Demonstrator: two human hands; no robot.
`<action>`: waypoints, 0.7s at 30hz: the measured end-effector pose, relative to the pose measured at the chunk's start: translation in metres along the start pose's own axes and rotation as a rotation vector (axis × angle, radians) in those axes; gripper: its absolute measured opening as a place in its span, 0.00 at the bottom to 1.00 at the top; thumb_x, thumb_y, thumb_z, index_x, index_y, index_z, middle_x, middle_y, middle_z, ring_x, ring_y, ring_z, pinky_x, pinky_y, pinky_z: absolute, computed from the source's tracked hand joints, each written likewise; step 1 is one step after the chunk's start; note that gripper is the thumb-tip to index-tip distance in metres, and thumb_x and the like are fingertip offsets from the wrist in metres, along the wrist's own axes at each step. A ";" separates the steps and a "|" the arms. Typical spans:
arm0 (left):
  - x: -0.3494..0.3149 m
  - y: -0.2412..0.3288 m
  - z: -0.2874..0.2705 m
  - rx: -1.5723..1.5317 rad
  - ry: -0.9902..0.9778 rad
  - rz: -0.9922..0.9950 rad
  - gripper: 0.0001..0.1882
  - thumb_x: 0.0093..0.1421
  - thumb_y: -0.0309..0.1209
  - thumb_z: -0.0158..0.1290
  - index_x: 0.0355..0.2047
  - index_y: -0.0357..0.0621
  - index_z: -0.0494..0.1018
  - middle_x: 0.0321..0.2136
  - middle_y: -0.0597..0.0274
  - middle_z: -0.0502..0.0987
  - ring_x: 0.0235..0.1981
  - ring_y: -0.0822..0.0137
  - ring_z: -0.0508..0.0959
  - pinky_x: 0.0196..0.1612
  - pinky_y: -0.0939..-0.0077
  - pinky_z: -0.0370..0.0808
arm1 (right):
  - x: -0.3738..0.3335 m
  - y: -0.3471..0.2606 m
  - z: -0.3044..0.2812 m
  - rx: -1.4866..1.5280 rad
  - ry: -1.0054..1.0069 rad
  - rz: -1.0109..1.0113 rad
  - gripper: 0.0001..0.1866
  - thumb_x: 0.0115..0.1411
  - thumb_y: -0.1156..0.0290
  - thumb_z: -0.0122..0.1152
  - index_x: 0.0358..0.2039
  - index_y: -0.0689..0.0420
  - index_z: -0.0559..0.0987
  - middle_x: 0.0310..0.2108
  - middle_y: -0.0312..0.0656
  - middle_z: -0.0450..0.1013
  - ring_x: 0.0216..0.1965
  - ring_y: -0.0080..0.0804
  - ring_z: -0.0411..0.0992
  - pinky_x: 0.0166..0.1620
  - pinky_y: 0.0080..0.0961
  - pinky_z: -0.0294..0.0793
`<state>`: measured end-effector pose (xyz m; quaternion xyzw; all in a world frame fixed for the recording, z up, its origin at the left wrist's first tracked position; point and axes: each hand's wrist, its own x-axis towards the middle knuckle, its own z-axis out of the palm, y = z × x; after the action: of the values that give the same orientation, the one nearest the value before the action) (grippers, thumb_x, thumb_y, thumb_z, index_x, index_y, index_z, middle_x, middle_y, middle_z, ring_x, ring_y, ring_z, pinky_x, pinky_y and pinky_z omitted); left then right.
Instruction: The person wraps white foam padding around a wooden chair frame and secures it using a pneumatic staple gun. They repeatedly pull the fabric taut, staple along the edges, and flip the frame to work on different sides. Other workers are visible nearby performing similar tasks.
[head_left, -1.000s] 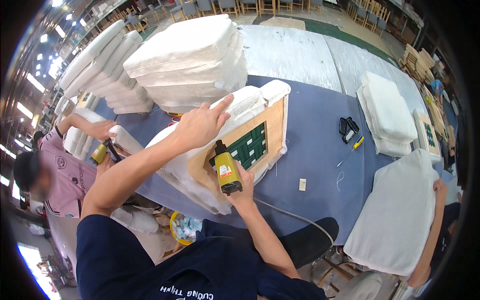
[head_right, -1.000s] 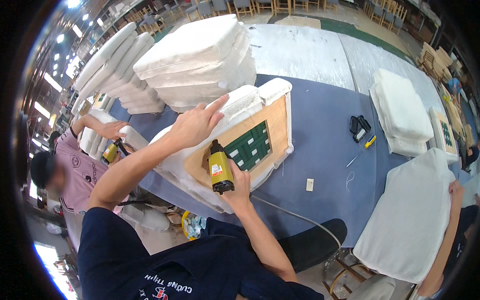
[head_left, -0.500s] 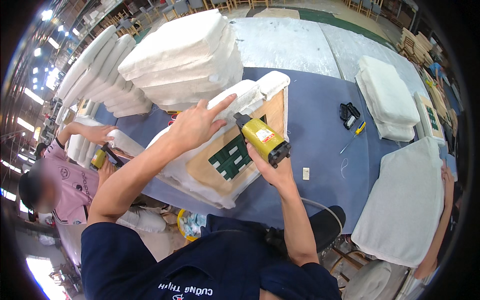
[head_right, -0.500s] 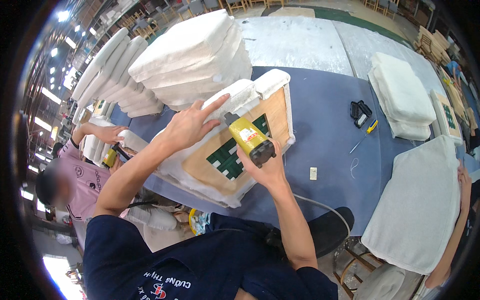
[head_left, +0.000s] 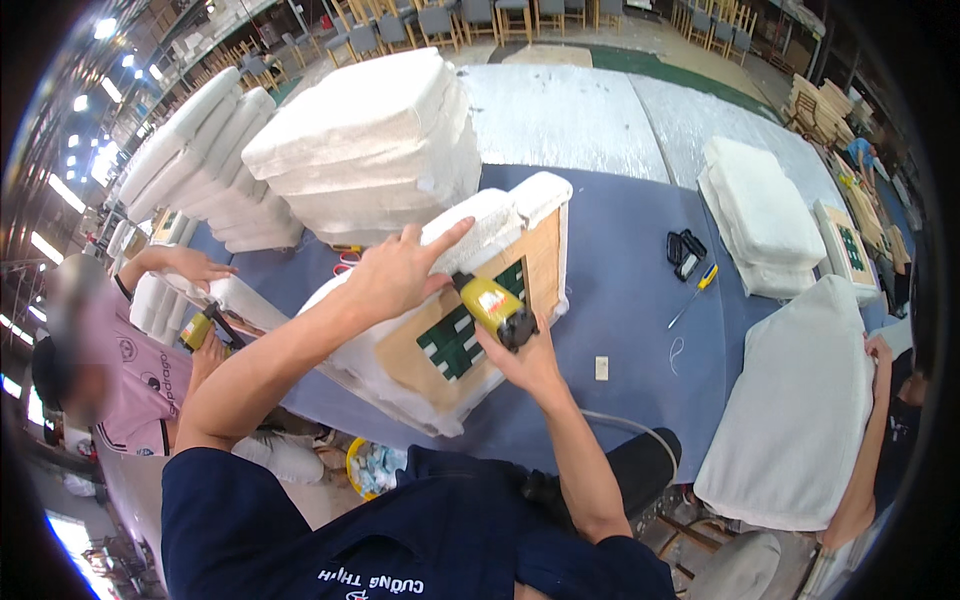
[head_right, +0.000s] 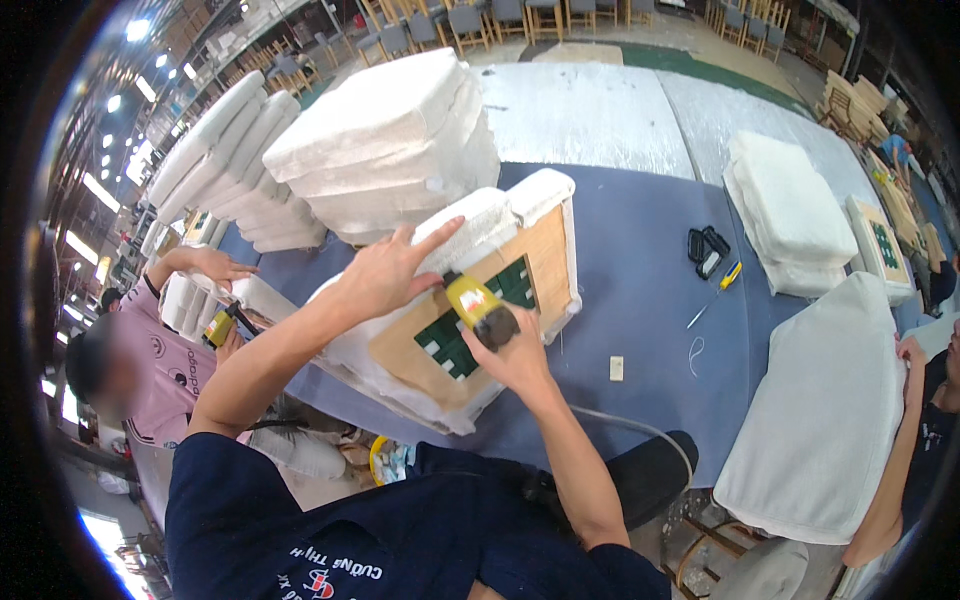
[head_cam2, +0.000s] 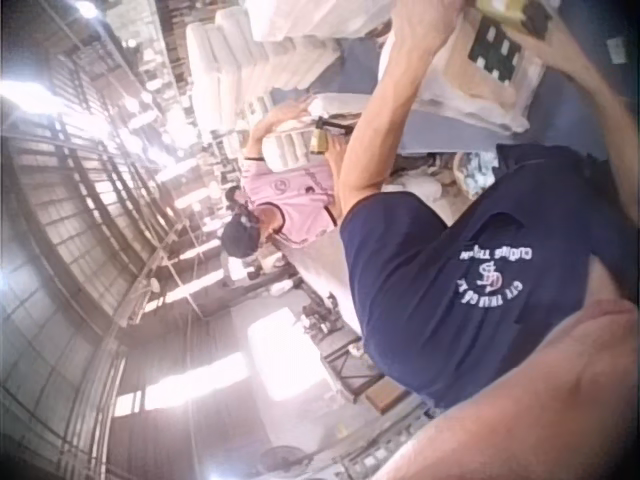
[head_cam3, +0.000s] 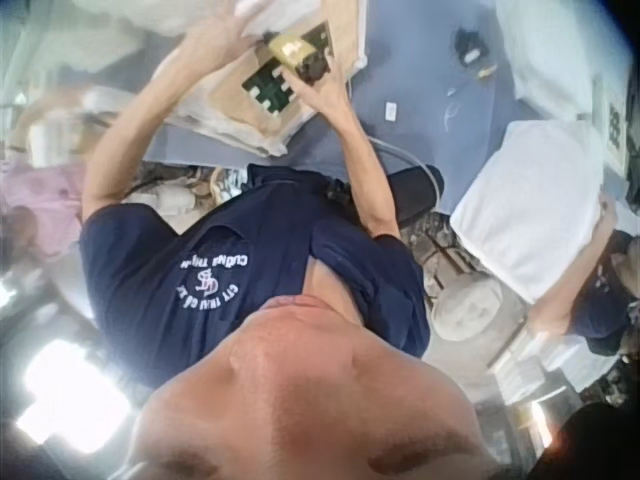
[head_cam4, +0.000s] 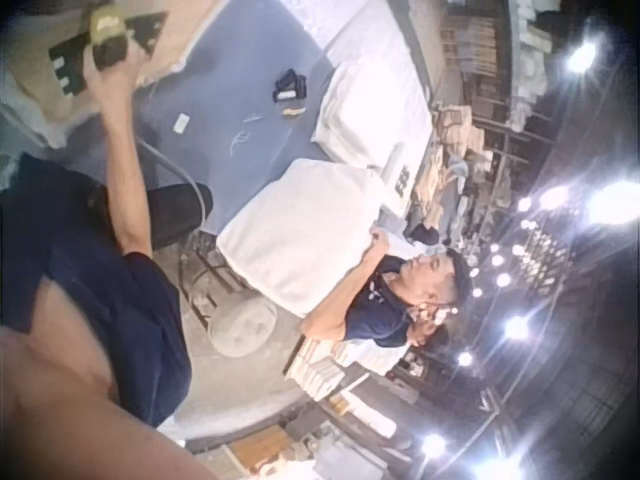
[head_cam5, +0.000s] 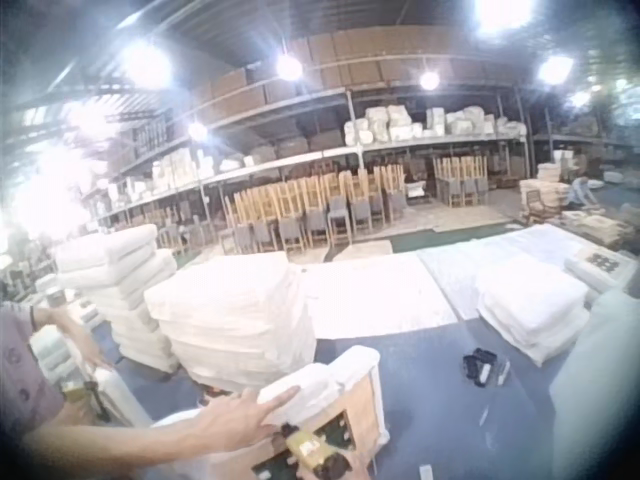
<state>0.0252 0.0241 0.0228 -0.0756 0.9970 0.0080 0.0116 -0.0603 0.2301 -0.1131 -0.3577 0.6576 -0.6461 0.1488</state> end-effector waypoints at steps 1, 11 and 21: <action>-0.003 -0.003 -0.003 -0.033 -0.024 0.019 0.50 0.66 0.43 0.66 0.83 0.77 0.49 0.47 0.33 0.75 0.45 0.31 0.83 0.48 0.45 0.83 | -0.011 -0.001 0.005 0.092 0.009 0.061 0.17 0.58 0.66 0.77 0.45 0.62 0.87 0.32 0.47 0.84 0.35 0.41 0.83 0.42 0.40 0.80; 0.014 -0.078 0.007 -0.706 -0.206 -0.040 0.37 0.83 0.56 0.25 0.84 0.53 0.46 0.80 0.45 0.58 0.79 0.47 0.61 0.81 0.59 0.54 | -0.086 0.043 0.094 -0.175 0.160 -0.120 0.30 0.53 0.62 0.81 0.52 0.66 0.84 0.41 0.53 0.82 0.46 0.53 0.78 0.52 0.44 0.77; -0.021 -0.003 0.006 0.024 0.105 -0.175 0.33 0.78 0.48 0.48 0.81 0.71 0.56 0.46 0.31 0.80 0.39 0.32 0.85 0.43 0.43 0.84 | -0.087 0.042 0.085 0.042 0.017 -0.007 0.26 0.53 0.63 0.79 0.48 0.65 0.83 0.33 0.54 0.84 0.36 0.54 0.84 0.43 0.41 0.82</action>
<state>0.0465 0.0248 0.0170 -0.1624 0.9859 -0.0091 -0.0391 0.0446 0.2211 -0.1870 -0.3515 0.6439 -0.6632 0.1482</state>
